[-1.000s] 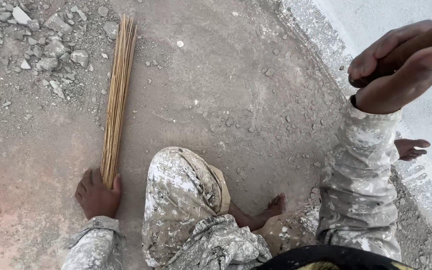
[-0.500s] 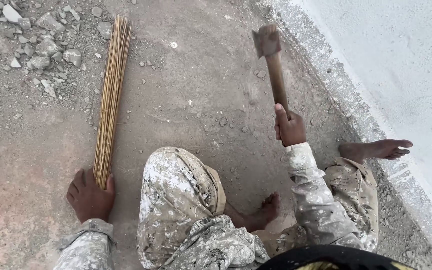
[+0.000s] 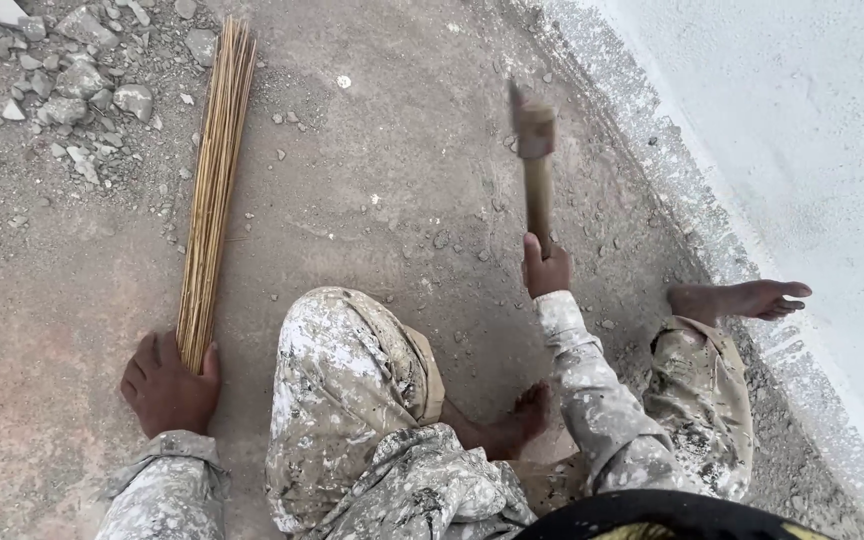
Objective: Cleaning and chipping at a concrete floor using a broom and a small axe.
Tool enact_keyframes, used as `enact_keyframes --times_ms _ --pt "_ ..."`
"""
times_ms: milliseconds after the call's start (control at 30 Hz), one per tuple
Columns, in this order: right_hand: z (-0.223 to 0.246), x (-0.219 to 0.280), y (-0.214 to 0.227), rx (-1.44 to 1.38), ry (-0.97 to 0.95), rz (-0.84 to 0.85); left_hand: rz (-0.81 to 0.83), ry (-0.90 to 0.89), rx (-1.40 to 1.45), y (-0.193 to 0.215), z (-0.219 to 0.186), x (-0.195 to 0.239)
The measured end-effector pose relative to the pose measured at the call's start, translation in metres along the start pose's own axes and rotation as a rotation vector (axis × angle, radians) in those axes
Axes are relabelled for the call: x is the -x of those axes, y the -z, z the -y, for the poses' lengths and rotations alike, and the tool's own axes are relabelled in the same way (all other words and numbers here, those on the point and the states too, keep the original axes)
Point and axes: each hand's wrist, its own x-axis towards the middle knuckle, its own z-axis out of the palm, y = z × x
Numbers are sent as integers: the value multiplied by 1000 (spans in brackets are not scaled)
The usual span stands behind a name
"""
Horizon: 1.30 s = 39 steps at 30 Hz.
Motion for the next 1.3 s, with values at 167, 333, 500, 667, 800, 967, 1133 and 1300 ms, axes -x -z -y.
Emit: enact_keyframes --times_ms 167,333,500,667,800,967,1133,1300 --pt "44 10 25 279 -771 73 8 2 -7 -4 1 -1" --pt "153 -50 91 -35 150 -51 -17 -10 -22 -11 3 -2" --pt "243 -106 107 -299 701 -182 -27 6 -13 -8 -1 -1" --pt "115 -86 22 -446 735 -264 -55 -11 -4 -10 1 0" --pt "32 -22 -19 94 -406 62 -62 -5 -17 -9 -1 0" --pt "105 -36 9 70 -580 47 -51 -18 -26 -5 1 0" --pt "207 -79 75 -167 309 -58 -35 -12 -19 -3 -2 -2" --pt "203 -123 57 -544 634 -180 -30 2 -30 -3 -3 -2"
